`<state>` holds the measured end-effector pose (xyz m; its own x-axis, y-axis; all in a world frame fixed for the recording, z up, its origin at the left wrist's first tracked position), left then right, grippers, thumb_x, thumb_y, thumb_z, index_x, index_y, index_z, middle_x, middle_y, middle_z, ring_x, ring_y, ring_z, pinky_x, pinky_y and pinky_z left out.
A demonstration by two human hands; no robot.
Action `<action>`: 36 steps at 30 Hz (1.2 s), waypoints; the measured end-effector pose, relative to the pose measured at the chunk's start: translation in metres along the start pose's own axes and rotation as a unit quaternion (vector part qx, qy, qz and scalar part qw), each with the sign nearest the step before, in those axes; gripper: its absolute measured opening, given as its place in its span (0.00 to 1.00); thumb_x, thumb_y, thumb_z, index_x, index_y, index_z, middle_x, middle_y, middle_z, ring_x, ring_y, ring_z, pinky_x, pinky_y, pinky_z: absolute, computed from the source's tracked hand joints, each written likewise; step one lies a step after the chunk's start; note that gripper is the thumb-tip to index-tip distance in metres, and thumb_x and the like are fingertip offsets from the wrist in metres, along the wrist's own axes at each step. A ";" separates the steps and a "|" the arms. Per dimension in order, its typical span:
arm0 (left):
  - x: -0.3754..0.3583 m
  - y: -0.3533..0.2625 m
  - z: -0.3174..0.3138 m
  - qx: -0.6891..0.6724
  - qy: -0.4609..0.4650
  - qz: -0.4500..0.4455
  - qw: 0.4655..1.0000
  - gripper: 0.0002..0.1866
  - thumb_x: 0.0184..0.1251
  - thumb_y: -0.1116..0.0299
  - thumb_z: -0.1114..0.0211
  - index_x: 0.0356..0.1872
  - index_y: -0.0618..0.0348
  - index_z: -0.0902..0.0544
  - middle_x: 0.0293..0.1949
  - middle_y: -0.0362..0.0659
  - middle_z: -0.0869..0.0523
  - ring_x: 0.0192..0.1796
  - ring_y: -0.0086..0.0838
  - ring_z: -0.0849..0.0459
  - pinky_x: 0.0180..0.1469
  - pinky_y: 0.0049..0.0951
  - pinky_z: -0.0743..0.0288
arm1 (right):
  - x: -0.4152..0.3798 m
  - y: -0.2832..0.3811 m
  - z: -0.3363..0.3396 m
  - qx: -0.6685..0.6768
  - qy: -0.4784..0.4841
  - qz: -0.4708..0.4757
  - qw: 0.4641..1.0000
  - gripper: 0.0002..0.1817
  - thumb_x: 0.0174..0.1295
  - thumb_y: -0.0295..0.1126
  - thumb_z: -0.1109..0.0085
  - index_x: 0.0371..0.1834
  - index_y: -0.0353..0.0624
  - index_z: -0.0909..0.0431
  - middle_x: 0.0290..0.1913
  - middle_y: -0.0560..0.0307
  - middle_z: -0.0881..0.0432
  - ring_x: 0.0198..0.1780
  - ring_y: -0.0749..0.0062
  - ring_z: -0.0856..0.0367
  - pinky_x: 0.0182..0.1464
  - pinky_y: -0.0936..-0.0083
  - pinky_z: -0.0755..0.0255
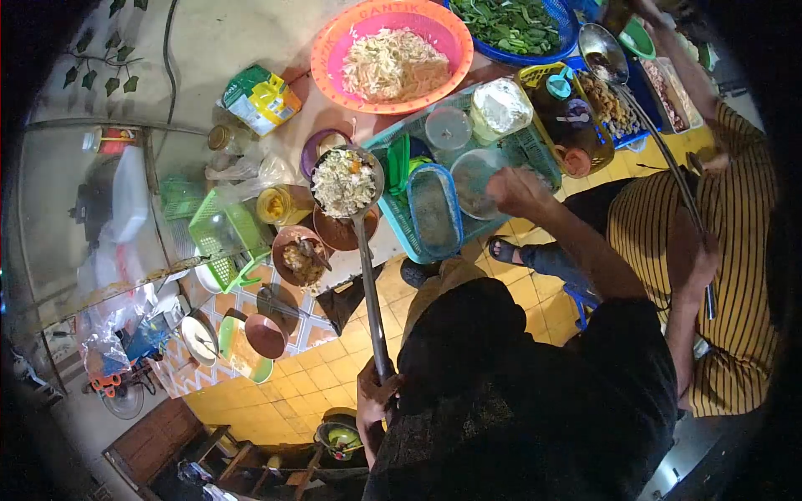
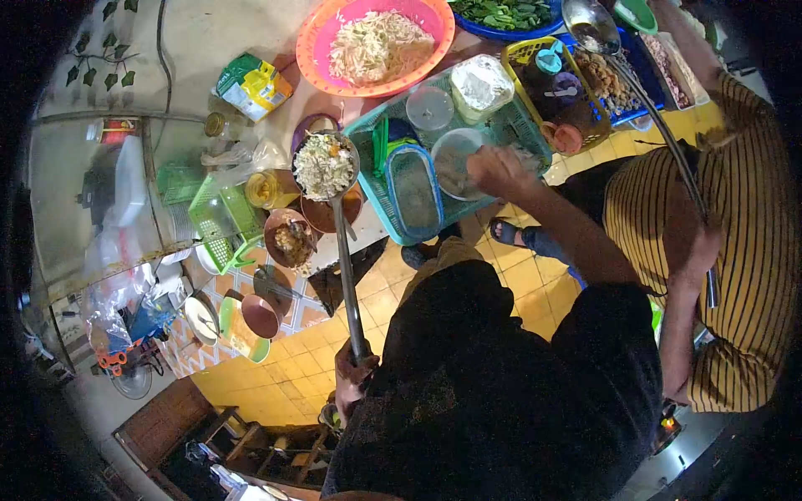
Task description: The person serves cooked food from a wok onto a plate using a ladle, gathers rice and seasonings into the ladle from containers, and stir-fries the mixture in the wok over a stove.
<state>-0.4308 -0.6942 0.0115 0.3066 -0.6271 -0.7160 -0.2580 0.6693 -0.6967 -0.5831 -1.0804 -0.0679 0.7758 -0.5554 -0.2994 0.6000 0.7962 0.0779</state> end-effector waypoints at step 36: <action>-0.006 -0.010 0.004 0.049 0.058 -0.046 0.996 0.14 0.58 0.72 0.35 0.43 0.65 0.26 0.18 0.37 0.26 0.17 0.20 0.28 0.20 0.22 0.34 | -0.037 -0.012 0.016 -0.037 -0.099 -0.045 0.993 0.07 0.56 0.31 0.47 0.28 0.42 0.19 0.36 0.52 0.19 0.44 0.60 0.19 0.41 0.63 0.25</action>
<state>-0.4266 -0.6956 0.0224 0.2161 -0.7250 -0.6540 -0.1419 0.6394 -0.7557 -0.6162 -1.0736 -0.0424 0.7472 -0.6558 -0.1078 0.6585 0.7525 -0.0132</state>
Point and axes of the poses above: each hand's wrist, its own x-axis towards the middle knuckle, its own z-axis out of the back of the hand, y = z × x, the point moved 10 cm from there along x, towards the middle knuckle
